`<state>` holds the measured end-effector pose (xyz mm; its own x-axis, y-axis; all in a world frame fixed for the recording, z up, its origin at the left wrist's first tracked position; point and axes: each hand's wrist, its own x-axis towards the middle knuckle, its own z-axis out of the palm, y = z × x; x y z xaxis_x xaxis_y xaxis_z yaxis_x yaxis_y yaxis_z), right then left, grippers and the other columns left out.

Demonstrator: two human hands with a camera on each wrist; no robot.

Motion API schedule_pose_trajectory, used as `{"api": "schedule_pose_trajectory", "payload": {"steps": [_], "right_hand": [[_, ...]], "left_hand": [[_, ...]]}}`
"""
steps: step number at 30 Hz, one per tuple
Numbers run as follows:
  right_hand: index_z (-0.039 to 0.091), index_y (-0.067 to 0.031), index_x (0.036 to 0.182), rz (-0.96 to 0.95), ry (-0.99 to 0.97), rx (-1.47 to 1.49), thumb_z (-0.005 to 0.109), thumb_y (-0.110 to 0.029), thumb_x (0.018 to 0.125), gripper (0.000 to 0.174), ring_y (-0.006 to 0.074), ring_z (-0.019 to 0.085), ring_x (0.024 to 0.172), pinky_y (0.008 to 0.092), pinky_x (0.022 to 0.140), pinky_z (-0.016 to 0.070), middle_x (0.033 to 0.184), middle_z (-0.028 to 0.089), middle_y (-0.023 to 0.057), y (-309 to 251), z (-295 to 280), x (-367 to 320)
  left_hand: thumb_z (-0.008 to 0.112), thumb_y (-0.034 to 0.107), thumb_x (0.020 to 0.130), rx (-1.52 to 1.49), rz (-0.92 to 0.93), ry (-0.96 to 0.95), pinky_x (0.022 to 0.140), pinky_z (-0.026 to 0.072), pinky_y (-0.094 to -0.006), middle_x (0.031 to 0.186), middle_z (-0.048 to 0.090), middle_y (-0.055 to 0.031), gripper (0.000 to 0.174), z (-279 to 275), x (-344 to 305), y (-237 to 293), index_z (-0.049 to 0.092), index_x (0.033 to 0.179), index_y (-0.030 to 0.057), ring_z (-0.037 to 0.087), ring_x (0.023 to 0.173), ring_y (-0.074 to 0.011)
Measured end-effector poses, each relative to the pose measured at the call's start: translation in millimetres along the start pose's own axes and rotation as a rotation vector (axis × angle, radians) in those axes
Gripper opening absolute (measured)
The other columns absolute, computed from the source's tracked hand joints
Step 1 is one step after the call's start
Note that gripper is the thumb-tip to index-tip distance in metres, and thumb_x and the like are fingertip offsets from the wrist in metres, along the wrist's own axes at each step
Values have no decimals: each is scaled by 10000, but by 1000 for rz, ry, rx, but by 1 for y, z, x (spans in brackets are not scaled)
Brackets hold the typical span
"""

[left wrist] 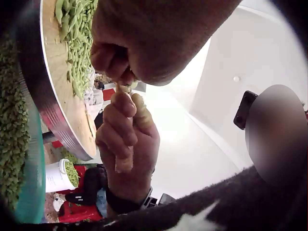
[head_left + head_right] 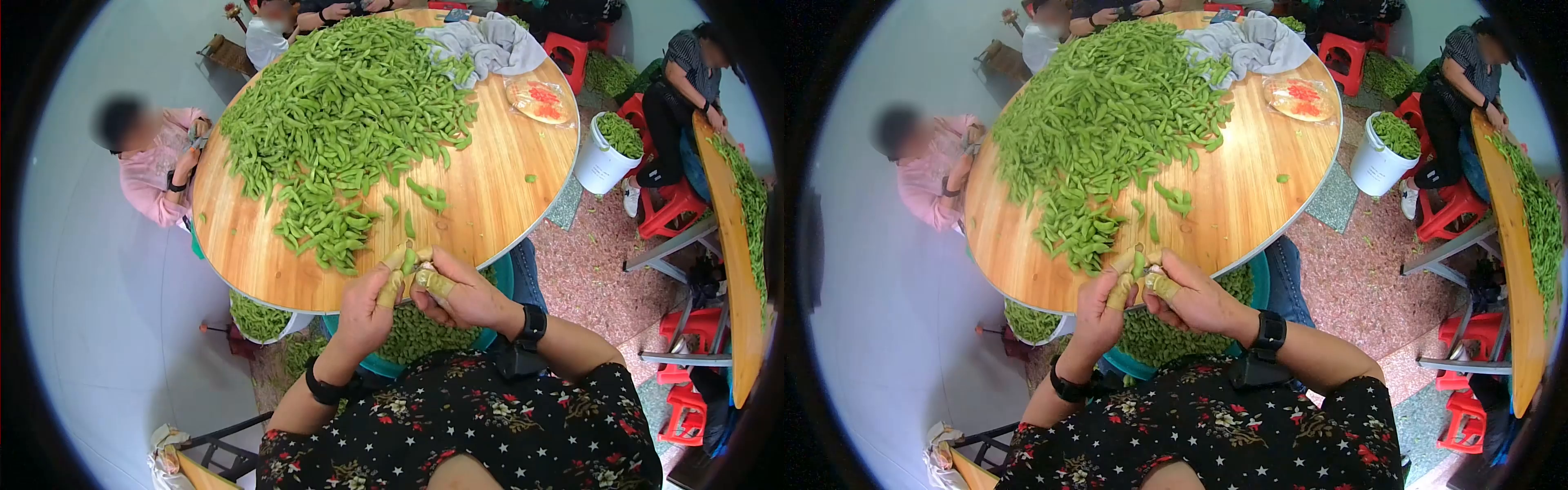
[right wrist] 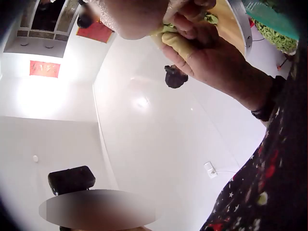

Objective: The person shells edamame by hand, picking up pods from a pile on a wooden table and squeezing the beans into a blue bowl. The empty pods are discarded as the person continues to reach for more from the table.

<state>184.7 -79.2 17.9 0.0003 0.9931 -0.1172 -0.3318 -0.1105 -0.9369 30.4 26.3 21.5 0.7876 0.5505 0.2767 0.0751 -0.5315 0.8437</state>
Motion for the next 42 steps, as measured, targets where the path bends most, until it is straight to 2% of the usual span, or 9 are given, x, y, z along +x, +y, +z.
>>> {"api": "schedule_pose_trajectory", "payload": {"steps": [8,10,13,18,20,27,32,39,42], "right_hand": [[433,-83,1045,39,-163,84,358,-197,1018,139,80,421,432,223,364,336,705,525,33,-8,2,-11],[436,-81,1050,140,-196,305,361,-194,1017,139,87,422,419,225,360,350,705,533,39,-4,1,-9],[438,-70,1065,253,-260,619,368,-183,1012,143,116,453,403,239,359,396,710,554,60,14,-7,0],[432,-54,1038,274,56,254,352,-189,1007,160,144,546,452,254,369,421,713,561,64,11,2,6],[431,-55,1020,231,63,134,347,-184,1004,155,147,556,460,255,370,423,712,560,62,10,8,4],[452,-78,948,200,54,-78,363,-195,997,154,135,553,461,247,352,389,684,547,37,-2,12,-1],[486,-59,926,147,-14,-288,444,-202,970,155,155,525,460,290,401,391,660,540,54,5,-6,-4],[495,3,895,-448,97,-827,628,-176,827,232,407,536,718,437,626,435,748,514,192,20,-14,-2],[492,7,877,-416,45,-938,633,-141,794,220,400,551,749,433,636,442,787,516,205,21,-14,0]], "left_hand": [[492,94,945,418,443,-81,522,404,-288,659,482,-22,323,-9,-16,-2,577,1241,-5,478,568,-108],[491,142,974,-383,-205,-167,519,395,-264,673,473,13,338,-4,-22,2,555,1284,25,484,579,-84],[490,200,993,-1203,-558,-177,528,388,-223,687,478,30,378,4,-25,-16,511,1337,44,487,588,-68],[621,113,908,-170,-161,22,473,397,-265,665,532,-6,340,6,-20,-22,563,1225,6,510,542,-128],[665,13,819,528,411,34,492,437,-328,668,557,-91,279,-2,-11,-11,614,1094,14,577,574,-245],[611,28,817,408,295,105,514,455,-373,661,546,-129,142,8,-15,-9,607,959,17,575,589,-314],[524,41,895,-216,-237,35,559,449,-357,663,533,-149,112,13,-24,-15,595,977,19,568,607,-322],[536,24,899,296,91,-61,608,464,-373,770,575,-154,150,15,-34,-11,587,1037,-2,588,679,-350],[550,11,877,286,111,-90,621,466,-398,790,560,-180,158,14,-35,-4,588,1029,-5,573,710,-402]]}}
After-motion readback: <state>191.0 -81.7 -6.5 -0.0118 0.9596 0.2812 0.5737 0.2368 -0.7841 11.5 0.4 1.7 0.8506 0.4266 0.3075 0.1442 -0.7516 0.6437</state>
